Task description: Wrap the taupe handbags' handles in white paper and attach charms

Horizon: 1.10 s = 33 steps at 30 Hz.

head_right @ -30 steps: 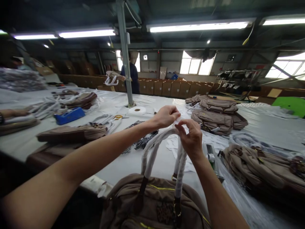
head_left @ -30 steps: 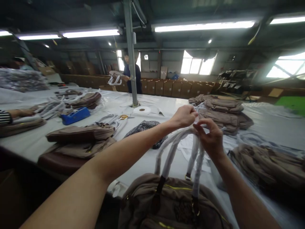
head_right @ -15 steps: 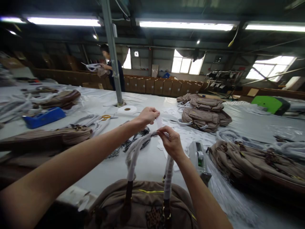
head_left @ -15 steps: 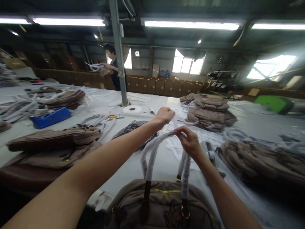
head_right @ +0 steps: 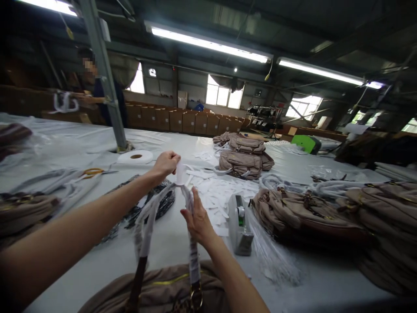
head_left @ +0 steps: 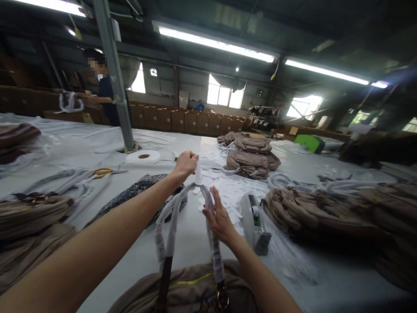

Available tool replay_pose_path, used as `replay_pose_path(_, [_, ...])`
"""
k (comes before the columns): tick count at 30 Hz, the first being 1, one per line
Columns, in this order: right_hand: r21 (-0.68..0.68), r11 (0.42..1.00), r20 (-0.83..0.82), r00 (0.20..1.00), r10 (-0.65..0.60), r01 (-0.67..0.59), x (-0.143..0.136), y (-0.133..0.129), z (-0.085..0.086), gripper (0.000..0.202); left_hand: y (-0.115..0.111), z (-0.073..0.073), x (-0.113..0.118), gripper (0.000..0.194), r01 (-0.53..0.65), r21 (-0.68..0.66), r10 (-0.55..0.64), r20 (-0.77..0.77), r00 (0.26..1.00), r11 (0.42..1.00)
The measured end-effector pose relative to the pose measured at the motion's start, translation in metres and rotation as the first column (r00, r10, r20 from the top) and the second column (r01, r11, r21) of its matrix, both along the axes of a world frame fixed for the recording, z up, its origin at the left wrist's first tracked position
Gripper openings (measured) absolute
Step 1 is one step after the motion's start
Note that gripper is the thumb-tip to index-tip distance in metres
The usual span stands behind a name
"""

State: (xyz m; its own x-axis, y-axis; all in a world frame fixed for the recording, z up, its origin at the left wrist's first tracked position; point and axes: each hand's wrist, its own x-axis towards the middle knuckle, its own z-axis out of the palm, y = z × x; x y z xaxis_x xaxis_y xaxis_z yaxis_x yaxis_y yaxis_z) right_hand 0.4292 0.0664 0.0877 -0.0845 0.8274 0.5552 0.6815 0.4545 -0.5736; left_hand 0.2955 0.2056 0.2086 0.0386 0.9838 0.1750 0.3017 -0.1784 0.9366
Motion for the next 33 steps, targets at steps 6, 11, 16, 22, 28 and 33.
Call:
replay_pose_path(6, [-0.384, 0.81, 0.527, 0.826, -0.202, 0.443, 0.077, -0.017, -0.017, 0.023, -0.019, -0.042, -0.035, 0.02, 0.072, -0.106, -0.07, 0.018, 0.997, 0.992])
replay_pose_path(11, [-0.413, 0.744, 0.662, 0.734, -0.153, 0.526, 0.078, -0.036, -0.059, 0.025, -0.082, -0.077, -0.09, 0.025, 0.189, -0.078, -0.192, -0.039, 0.981, 0.979])
replay_pose_path(16, [-0.384, 0.766, 0.66, 0.733, -0.163, 0.516, 0.076, -0.04, -0.071, 0.027, -0.178, -0.117, -0.163, 0.015, 0.261, -0.092, -0.277, -0.304, 0.911, 0.961])
replay_pose_path(22, [-0.332, 0.786, 0.339, 0.844, -0.416, 0.521, 0.077, -0.042, -0.038, 0.03, -0.293, -0.178, -0.224, 0.044, 0.196, 0.011, -0.16, -0.535, 0.83, 0.981])
replay_pose_path(28, [-0.479, 0.862, -0.479, 0.872, -0.1, -0.165, -0.032, -0.082, -0.004, 0.036, -0.321, -0.22, -0.22, 0.042, 0.129, 0.305, 0.119, -0.676, 0.728, 0.943])
replay_pose_path(33, [-0.519, 0.631, -0.72, 0.693, 0.04, -0.576, -0.112, -0.102, -0.021, 0.03, -0.306, -0.232, -0.208, 0.029, 0.105, 0.403, 0.189, -0.624, 0.758, 0.909])
